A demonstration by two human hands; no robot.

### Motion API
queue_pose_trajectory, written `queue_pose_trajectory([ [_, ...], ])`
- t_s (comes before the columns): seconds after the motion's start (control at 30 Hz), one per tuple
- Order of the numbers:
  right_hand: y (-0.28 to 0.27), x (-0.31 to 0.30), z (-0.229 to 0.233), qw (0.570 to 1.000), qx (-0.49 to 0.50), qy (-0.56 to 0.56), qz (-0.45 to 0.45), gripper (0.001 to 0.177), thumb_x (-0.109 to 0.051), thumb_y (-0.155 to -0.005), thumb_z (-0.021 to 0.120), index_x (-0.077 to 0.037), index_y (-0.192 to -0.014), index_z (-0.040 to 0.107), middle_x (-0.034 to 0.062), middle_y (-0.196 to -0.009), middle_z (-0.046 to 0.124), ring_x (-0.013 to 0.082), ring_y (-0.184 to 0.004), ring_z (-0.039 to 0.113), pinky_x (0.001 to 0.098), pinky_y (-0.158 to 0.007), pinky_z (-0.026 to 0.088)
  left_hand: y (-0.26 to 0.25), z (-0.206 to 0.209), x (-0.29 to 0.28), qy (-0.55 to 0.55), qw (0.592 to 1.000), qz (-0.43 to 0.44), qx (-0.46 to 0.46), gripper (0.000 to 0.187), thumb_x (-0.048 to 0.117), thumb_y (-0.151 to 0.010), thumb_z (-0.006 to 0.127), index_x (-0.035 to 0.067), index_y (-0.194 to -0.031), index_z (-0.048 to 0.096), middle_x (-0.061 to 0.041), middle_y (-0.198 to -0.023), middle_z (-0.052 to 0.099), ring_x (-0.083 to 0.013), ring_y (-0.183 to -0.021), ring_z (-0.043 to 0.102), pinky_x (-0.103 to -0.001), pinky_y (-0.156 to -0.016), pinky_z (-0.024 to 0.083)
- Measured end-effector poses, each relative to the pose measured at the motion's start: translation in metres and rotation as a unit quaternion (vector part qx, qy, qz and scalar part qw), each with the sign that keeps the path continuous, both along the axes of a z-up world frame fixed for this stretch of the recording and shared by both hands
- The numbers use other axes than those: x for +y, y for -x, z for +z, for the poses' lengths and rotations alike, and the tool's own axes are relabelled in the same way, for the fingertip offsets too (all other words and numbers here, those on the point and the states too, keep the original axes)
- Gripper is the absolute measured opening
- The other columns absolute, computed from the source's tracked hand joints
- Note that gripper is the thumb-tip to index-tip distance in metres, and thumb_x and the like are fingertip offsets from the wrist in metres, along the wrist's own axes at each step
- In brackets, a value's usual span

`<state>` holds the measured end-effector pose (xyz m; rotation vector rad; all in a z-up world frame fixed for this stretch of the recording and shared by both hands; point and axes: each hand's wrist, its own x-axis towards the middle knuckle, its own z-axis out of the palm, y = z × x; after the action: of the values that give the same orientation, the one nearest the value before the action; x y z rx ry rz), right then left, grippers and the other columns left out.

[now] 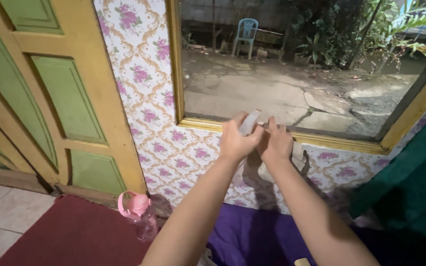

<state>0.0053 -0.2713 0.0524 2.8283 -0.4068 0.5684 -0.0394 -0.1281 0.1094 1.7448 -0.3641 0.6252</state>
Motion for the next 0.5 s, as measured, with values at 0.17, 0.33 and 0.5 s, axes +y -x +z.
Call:
queue_pose_trajectory([
  [0.17,-0.017,-0.026,-0.036,0.998,-0.040,-0.037,0.023,0.052,-0.052,-0.102,0.032,-0.021,-0.136,0.057,0.0085,-0.124,0.065,0.0314,-0.097,0.065,0.0414,-0.082,0.057,0.008,0.009,-0.010,-0.004,0.999,-0.032,-0.020,0.022,0.034,-0.069,0.072,0.015,-0.080,0.068,-0.017,-0.067,0.068,-0.0387,-0.076,0.073,-0.040,-0.065,0.054],
  [0.33,0.001,-0.009,-0.020,0.996,-0.054,-0.073,0.015,0.038,-0.042,-0.100,0.041,-0.021,-0.126,0.058,0.0034,-0.120,0.066,0.0289,-0.104,0.063,0.0409,-0.083,0.056,0.005,0.018,-0.017,0.003,0.999,-0.045,-0.003,0.021,0.036,-0.072,0.071,0.019,-0.085,0.071,-0.015,-0.070,0.071,-0.0394,-0.082,0.074,-0.044,-0.070,0.055],
  [0.5,-0.025,-0.028,-0.052,0.947,-0.103,-0.287,0.102,0.033,-0.034,-0.102,0.040,-0.019,-0.120,0.063,0.0029,-0.118,0.067,0.0262,-0.110,0.061,0.0378,-0.088,0.053,0.006,0.032,-0.022,0.006,0.996,-0.072,-0.044,0.021,0.033,-0.073,0.073,0.017,-0.086,0.073,-0.017,-0.074,0.072,-0.0406,-0.083,0.074,-0.044,-0.069,0.056],
])
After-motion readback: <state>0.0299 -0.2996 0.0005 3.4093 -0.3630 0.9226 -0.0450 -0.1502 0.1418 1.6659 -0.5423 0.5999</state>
